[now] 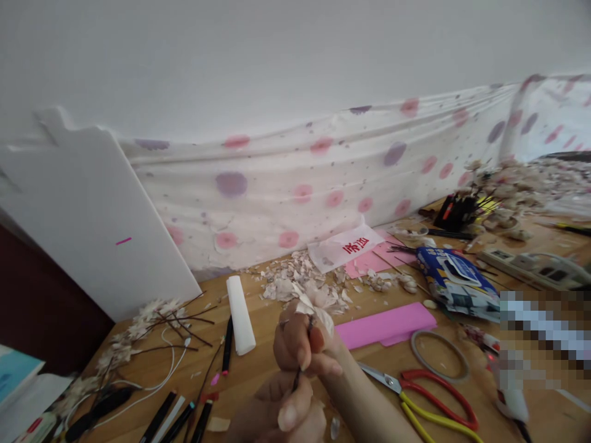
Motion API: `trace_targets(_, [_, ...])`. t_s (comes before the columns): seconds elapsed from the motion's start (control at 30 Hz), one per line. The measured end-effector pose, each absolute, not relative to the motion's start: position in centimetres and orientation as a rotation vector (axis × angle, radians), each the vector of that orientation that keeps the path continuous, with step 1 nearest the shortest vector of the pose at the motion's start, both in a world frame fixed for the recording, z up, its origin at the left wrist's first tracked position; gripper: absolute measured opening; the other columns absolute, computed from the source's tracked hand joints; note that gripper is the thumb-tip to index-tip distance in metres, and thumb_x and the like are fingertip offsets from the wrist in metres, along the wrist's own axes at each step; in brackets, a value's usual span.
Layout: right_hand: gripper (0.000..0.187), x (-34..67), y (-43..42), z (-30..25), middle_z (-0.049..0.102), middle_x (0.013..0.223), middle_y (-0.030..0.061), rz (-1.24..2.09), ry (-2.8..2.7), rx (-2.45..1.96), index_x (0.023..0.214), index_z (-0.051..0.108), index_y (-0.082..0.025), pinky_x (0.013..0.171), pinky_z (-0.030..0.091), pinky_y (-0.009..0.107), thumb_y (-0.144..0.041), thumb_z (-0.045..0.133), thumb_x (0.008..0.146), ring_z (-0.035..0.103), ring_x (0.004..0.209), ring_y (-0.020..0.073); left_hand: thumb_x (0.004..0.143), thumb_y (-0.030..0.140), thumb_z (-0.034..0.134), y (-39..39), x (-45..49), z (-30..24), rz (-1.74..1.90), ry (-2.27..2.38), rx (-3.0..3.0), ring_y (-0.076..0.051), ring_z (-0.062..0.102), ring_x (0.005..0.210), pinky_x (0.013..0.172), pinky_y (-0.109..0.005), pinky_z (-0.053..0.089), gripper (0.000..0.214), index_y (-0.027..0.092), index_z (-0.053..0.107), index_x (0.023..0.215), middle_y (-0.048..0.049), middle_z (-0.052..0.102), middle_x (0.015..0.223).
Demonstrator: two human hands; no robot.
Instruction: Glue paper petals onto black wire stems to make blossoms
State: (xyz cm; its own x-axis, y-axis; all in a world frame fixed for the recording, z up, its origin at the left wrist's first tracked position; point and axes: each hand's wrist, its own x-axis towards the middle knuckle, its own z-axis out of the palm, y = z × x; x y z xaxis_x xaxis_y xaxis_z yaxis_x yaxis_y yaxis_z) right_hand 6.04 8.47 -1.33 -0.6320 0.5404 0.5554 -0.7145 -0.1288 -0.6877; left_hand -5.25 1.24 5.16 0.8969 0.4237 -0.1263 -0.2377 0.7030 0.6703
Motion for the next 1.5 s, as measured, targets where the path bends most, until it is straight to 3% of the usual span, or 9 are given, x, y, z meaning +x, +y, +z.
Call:
trace_targets(0.13, [0.052,7.3,7.1,0.6,0.036,0.023,-0.01,1.759,-1.222,0.011,0.052,0.064,-0.017,0.027,0.016,0.019,-0.063,0.08,0.072,0.022,0.018,0.0026,0.072,0.051,0.087,0.4,-5.1,4.1,0.671,0.442,0.824,-0.003,0.027,0.035,0.039,-0.016,0.025,0.036,0.02,0.07,0.067,0.0082,0.038,0.042])
trace_targets(0.3, [0.025,8.5,5.4,3.1,0.043,0.033,-0.011,1.64,-1.16,-0.231,0.067,0.078,-0.015,0.027,0.015,0.017,-0.037,0.086,0.075,0.028,0.025,0.0016,0.073,0.062,0.081,-0.3,-5.1,2.9,1.029,0.841,0.981,-0.001,0.034,0.033,0.038,-0.013,0.03,0.045,0.019,0.07,0.078,0.008,0.047,0.043])
trace_targets(0.53, [0.043,7.1,5.1,2.9,0.046,0.031,-0.0092,1.752,-1.142,-0.245,0.062,0.074,-0.014,0.026,0.011,0.019,-0.055,0.083,0.072,0.023,0.021,0.0005,0.077,0.048,0.083,-0.4,-4.7,3.0,1.065,0.598,0.806,0.0,0.035,0.03,0.035,-0.009,0.029,0.032,0.018,0.072,0.073,0.0064,0.054,0.041])
trace_targets(0.7, [0.042,7.2,5.3,2.7,0.043,0.029,-0.0097,1.844,-1.152,-0.154,0.072,0.077,-0.012,0.029,0.015,0.017,-0.054,0.078,0.079,0.024,0.021,0.0011,0.072,0.046,0.088,-0.3,-4.9,3.7,0.994,0.541,0.723,-0.001,0.053,0.041,0.041,-0.006,0.038,0.032,0.016,0.077,0.069,0.002,0.067,0.056])
trace_targets(0.83, [0.044,7.0,5.5,2.6,0.038,0.026,-0.0098,1.903,-1.155,-0.099,0.077,0.079,-0.012,0.031,0.019,0.016,-0.057,0.077,0.078,0.031,0.022,0.0042,0.077,0.047,0.084,0.1,-5.6,3.3,0.9,0.493,0.728,-0.002,0.054,0.037,0.04,-0.01,0.039,0.03,0.019,0.077,0.074,0.0048,0.064,0.051])
trace_targets(1.03, [0.047,6.5,6.0,2.0,0.032,0.023,-0.0104,1.937,-1.149,-0.118,0.06,0.073,-0.014,0.03,0.022,0.017,-0.058,0.08,0.073,0.021,0.022,0.0032,0.08,0.036,0.084,1.2,-6.7,1.5,0.929,0.413,0.722,-0.01,0.061,0.046,0.043,-0.016,0.043,0.02,0.02,0.077,0.091,0.0015,0.068,0.057])
trace_targets(1.27, [0.031,7.6,6.7,2.7,0.029,0.029,-0.0143,1.674,-1.061,-0.406,0.07,0.075,-0.018,0.031,0.006,0.017,-0.048,0.084,0.075,0.011,0.027,0.0004,0.095,0.039,0.066,1.5,-5.9,1.4,1.003,0.191,0.783,-0.001,0.025,0.026,0.031,-0.009,0.028,0.022,0.024,0.08,0.088,0.0069,0.056,0.042])
trace_targets(1.4, [0.03,7.8,5.9,2.9,0.035,0.031,-0.0119,1.446,-1.051,-0.545,0.066,0.076,-0.018,0.032,0.008,0.016,-0.044,0.086,0.075,0.017,0.029,-0.0007,0.093,0.04,0.069,1.3,-5.6,1.8,1.147,0.418,0.87,0.001,0.039,0.031,0.032,-0.006,0.027,0.021,0.022,0.08,0.088,0.0013,0.069,0.06])
trace_targets(1.5, [0.032,7.2,4.9,2.9,0.044,0.035,-0.0081,1.367,-1.072,-0.587,0.072,0.077,-0.017,0.032,0.017,0.016,-0.047,0.08,0.082,0.029,0.03,0.0023,0.089,0.043,0.073,1.6,-5.3,1.8,1.245,0.581,0.949,0.001,0.044,0.032,0.031,-0.006,0.028,0.025,0.02,0.077,0.079,0.0039,0.063,0.059])
